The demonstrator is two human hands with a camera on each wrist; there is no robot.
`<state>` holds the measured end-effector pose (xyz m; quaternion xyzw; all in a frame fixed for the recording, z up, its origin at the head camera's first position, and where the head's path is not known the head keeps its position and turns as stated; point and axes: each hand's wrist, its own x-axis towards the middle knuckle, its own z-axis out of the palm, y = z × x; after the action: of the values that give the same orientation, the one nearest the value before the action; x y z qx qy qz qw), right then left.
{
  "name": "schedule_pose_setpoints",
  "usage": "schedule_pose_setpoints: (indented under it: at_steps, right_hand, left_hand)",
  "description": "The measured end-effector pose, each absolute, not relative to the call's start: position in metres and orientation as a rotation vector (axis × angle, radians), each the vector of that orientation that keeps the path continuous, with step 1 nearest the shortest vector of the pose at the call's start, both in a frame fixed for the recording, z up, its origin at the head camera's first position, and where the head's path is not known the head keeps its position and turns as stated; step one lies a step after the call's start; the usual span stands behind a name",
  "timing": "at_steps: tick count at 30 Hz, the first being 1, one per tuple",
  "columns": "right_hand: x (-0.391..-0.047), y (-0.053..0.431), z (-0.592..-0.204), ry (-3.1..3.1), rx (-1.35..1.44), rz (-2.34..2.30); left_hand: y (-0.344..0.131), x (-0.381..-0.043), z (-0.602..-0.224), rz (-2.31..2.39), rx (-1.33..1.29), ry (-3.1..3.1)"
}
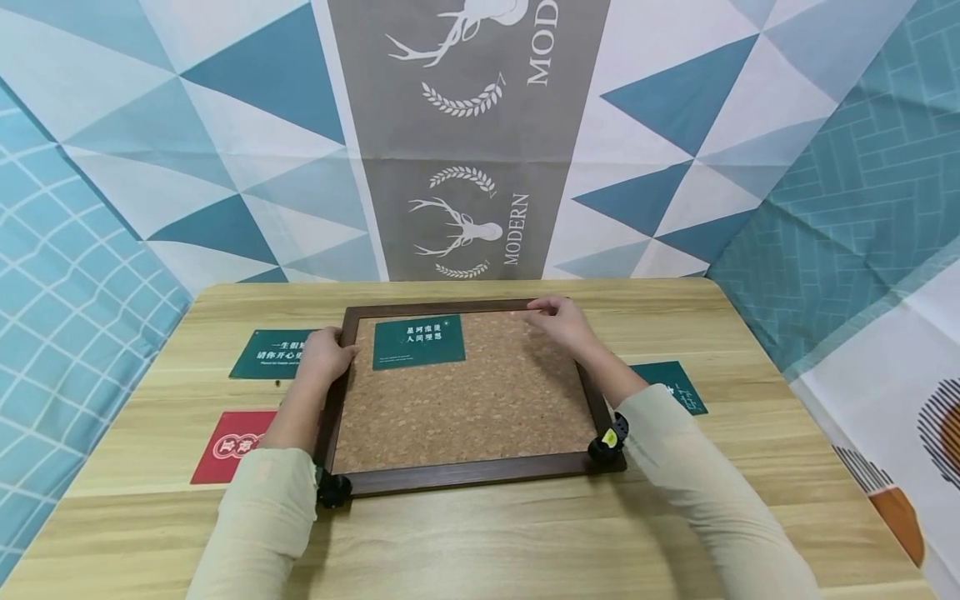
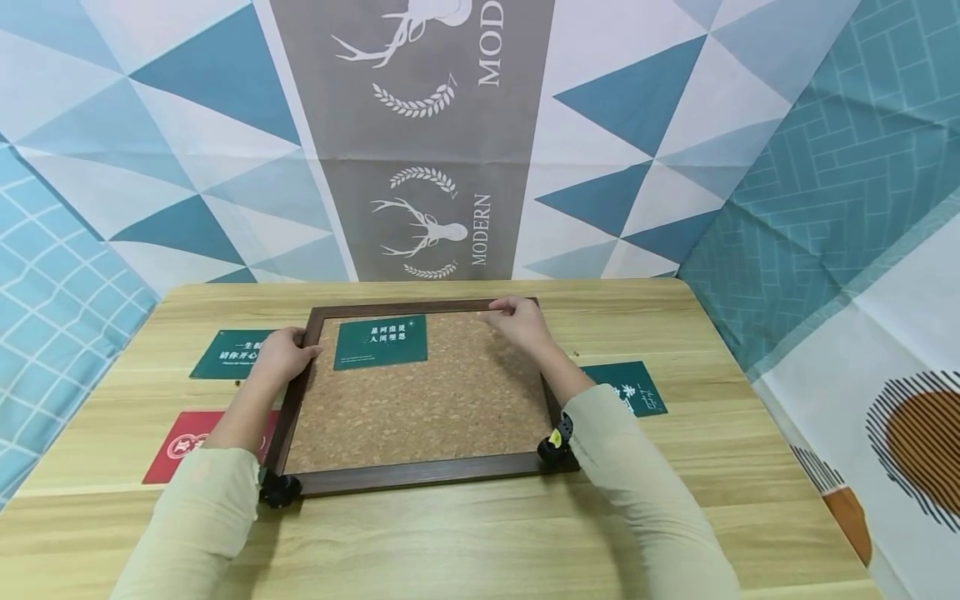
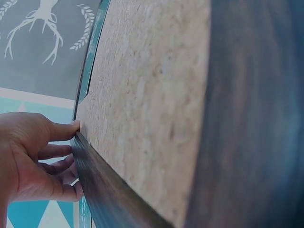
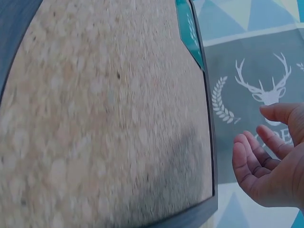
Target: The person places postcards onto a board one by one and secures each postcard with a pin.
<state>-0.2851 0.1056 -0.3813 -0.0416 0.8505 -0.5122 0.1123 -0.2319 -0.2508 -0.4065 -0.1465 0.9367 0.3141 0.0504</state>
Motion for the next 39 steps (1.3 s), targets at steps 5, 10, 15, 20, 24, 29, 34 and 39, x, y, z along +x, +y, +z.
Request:
schedule_pose_setpoints:
  at_steps: [5,10,15,20,24,29,34,39]
  right_hand:
    - [-0.285,0.118,-0.378,2.503,-0.116,-1.491]
    - [-0.284,0.129,-0.375,2.500,-0.109,-1.490]
    - [-0.285,0.141,-0.376,2.543,-0.097,-1.457]
    - [-0.286,0.152,-0.375,2.578,-0.079,-1.450]
    - [-0.286,0.162,-0.375,2.576,-0.064,-1.455]
    - [-0.285,0.179,-0.379,2.559,-0.033,-1.459]
    - [-0.286,0.198,-0.384,2.584,-0.003,-1.435]
    - [-0.285,0.212,-0.385,2.605,0.012,-1.408]
  left_hand:
    - [-0.251,-0.232,-0.407,0.953,-0.439,2.860]
    - [-0.250,-0.232,-0.407,0.957,-0.449,2.851]
    - [-0.249,-0.232,-0.406,0.963,-0.461,2.837]
    - [-0.250,-0.231,-0.405,0.960,-0.459,2.839]
    - [-0.250,-0.231,-0.405,0.965,-0.455,2.837]
    - [-0.250,-0.232,-0.407,0.962,-0.456,2.834]
    - [-0.250,-0.232,-0.408,0.958,-0.454,2.844]
    - [-0.251,-0.231,-0.408,0.961,-0.449,2.852]
